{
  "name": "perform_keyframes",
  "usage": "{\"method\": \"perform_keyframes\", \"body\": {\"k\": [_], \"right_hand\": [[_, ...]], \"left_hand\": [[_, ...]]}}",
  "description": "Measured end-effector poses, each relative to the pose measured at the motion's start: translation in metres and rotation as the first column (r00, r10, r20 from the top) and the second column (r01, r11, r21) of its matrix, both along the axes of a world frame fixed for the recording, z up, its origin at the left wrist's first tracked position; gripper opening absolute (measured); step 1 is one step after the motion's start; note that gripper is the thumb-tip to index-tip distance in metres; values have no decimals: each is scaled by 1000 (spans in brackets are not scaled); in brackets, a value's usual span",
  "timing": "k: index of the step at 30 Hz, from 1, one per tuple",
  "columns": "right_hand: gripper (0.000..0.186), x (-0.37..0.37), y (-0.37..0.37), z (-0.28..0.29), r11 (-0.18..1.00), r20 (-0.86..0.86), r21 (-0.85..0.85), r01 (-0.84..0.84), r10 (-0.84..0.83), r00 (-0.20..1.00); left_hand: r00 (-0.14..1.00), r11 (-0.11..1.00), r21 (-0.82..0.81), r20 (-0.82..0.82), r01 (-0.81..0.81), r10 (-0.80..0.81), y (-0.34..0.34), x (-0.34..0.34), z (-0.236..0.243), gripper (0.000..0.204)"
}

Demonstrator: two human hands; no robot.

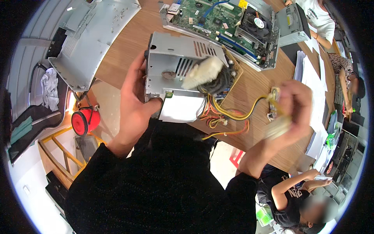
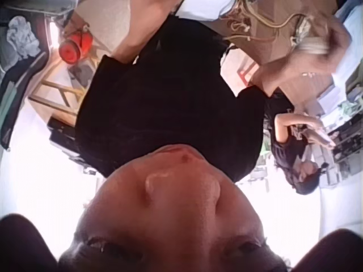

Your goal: The person unscrews and removes a heatsink and fan from a motherboard using a screwdriver, then removes a power supply unit from a computer chassis and handles its internal components.

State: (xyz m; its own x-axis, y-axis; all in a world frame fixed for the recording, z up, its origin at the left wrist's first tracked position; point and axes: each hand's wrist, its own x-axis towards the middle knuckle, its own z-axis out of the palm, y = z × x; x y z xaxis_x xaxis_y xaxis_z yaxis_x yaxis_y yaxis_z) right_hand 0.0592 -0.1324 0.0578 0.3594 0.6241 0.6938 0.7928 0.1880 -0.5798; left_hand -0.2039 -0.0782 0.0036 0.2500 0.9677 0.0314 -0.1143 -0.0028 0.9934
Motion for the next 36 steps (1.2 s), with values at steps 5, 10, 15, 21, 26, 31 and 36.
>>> {"method": "perform_keyframes", "body": {"k": [5,10,15,21,26,31,36], "right_hand": [[29,-47,-22,25,992,178,-116,-38,59,982],[74,-75,-15,-15,885,252,-444,144,-31,967],[68,-67,-5,-39,951,-291,-261,-168,89,953],[72,-60,-1,-42,969,-545,-58,-241,172,821],[74,-56,1,-44,961,-696,-32,-275,176,696],[71,-52,-10,-44,942,-606,-175,-287,126,785],[48,-21,-18,-44,967,-12,-80,-242,241,970]], "left_hand": [[994,982,180,-75,-61,75,-1,7,-7,93],[984,955,290,-137,-67,110,-7,14,-9,95],[986,957,284,-132,-59,100,-5,11,-11,95],[1000,985,171,-13,-2,5,7,12,-14,96],[990,998,-35,132,48,-43,10,14,-12,96],[987,996,-93,159,-8,23,10,13,-29,98],[950,980,-199,301,-26,86,18,-7,-72,100]]}}
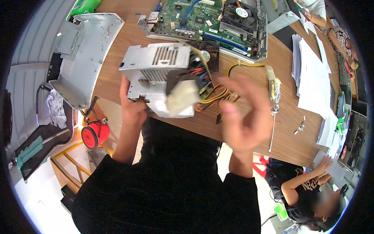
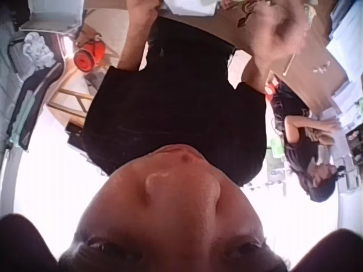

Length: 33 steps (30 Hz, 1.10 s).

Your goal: The person unscrews and removes a heatsink and fan from a motherboard using a screwdriver, then removes a power supply unit from a computer chassis and handles its internal components.

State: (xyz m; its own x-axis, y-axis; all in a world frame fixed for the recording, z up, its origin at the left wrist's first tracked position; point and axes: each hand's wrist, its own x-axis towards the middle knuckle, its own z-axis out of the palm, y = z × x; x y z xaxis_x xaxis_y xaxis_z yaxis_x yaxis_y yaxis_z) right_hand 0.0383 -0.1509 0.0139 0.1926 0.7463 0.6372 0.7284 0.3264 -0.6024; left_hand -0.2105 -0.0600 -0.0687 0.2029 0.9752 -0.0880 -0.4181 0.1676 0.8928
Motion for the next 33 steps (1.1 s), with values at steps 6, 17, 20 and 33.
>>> {"method": "perform_keyframes", "body": {"k": [6,17,20,33], "right_hand": [[36,22,14,-11,904,-628,101,416,-266,731],[98,-21,10,-23,795,-471,-396,-459,253,845],[102,-23,10,-17,790,-545,-302,-533,315,777],[48,-16,0,-25,987,388,34,-154,129,913]], "left_hand": [[887,970,50,397,236,-236,14,-27,-38,79],[877,935,-182,438,304,-200,18,-12,-16,64],[861,913,-154,421,378,-286,20,-8,-9,59],[795,932,-100,-495,348,-351,44,-19,18,45]]}}
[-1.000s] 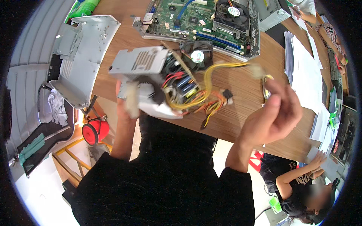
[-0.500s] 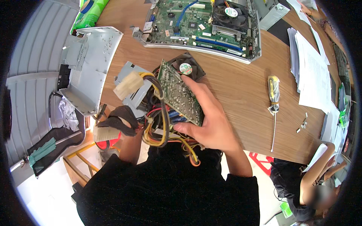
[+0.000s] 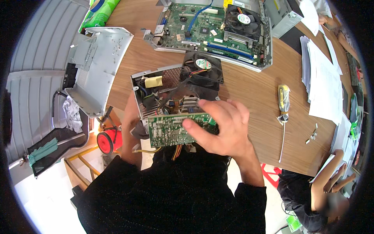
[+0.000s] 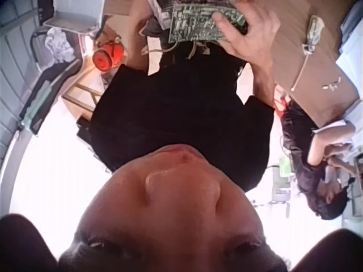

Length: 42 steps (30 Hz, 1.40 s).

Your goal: The person unscrews and removes a heatsink and fan from a motherboard using a screwdriver, then removes a power supply unit from a computer chassis and handles its internal components.

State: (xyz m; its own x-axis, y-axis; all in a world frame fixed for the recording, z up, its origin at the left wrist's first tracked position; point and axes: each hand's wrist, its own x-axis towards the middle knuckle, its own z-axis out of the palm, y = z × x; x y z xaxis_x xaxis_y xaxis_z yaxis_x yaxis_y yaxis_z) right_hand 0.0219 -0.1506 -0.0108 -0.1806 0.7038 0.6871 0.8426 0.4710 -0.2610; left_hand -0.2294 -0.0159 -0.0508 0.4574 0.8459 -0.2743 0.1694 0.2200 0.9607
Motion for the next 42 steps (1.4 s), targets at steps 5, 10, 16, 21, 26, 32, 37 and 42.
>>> {"method": "perform_keyframes", "body": {"k": [5,10,16,21,26,32,37,42], "right_hand": [[44,-7,1,-15,997,277,52,-51,34,960],[45,-12,6,-16,999,356,23,-40,30,934],[41,-11,2,-20,1000,394,-10,-20,23,919],[39,-10,-6,-34,997,432,71,-17,-16,902],[44,-15,-16,-44,993,366,68,94,-113,924],[44,-18,-20,-49,988,356,80,130,-150,922],[45,-19,-23,-55,988,370,80,133,-154,916],[49,-18,-30,-58,991,364,64,115,-130,922]], "left_hand": [[991,981,-150,15,-127,131,13,-36,11,51],[988,996,-82,151,-20,33,-1,-45,14,60],[997,992,111,57,-55,49,-13,-18,27,65],[933,664,663,-321,345,-164,24,12,58,79],[852,383,782,-341,492,-398,53,70,49,85],[889,484,746,-399,458,-225,40,76,61,84],[879,301,932,-310,204,363,9,46,74,83],[952,597,802,-177,-6,249,-13,11,71,86]]}}
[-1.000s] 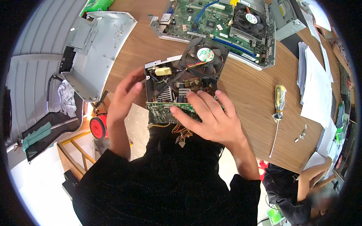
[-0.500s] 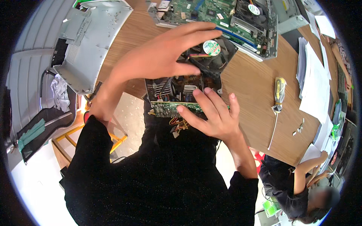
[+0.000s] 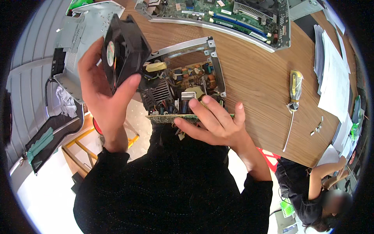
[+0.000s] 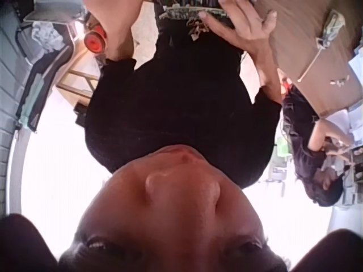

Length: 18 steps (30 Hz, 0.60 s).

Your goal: The person unscrews and removes a heatsink and fan from a motherboard using a screwdriver, then removes a power supply unit from a computer chassis and handles its internal components.

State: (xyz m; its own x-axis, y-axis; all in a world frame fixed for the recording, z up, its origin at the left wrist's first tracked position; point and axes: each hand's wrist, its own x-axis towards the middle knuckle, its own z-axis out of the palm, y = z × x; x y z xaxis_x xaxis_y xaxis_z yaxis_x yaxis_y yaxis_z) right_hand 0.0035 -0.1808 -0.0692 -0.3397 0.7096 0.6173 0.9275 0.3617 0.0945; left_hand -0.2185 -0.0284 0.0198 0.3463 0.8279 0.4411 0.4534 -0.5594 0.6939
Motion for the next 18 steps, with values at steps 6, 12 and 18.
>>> {"method": "perform_keyframes", "body": {"k": [6,12,18], "right_hand": [[50,4,-7,0,999,-5,-4,-44,44,999],[52,4,-15,-3,999,-2,16,-42,42,999],[53,2,-18,-4,1000,12,16,-21,21,1000]], "left_hand": [[992,992,-28,-2,126,-126,-3,-3,-2,87],[962,960,-93,-45,264,-269,1,16,1,76],[990,971,-234,137,57,-25,-3,30,-20,72]]}}
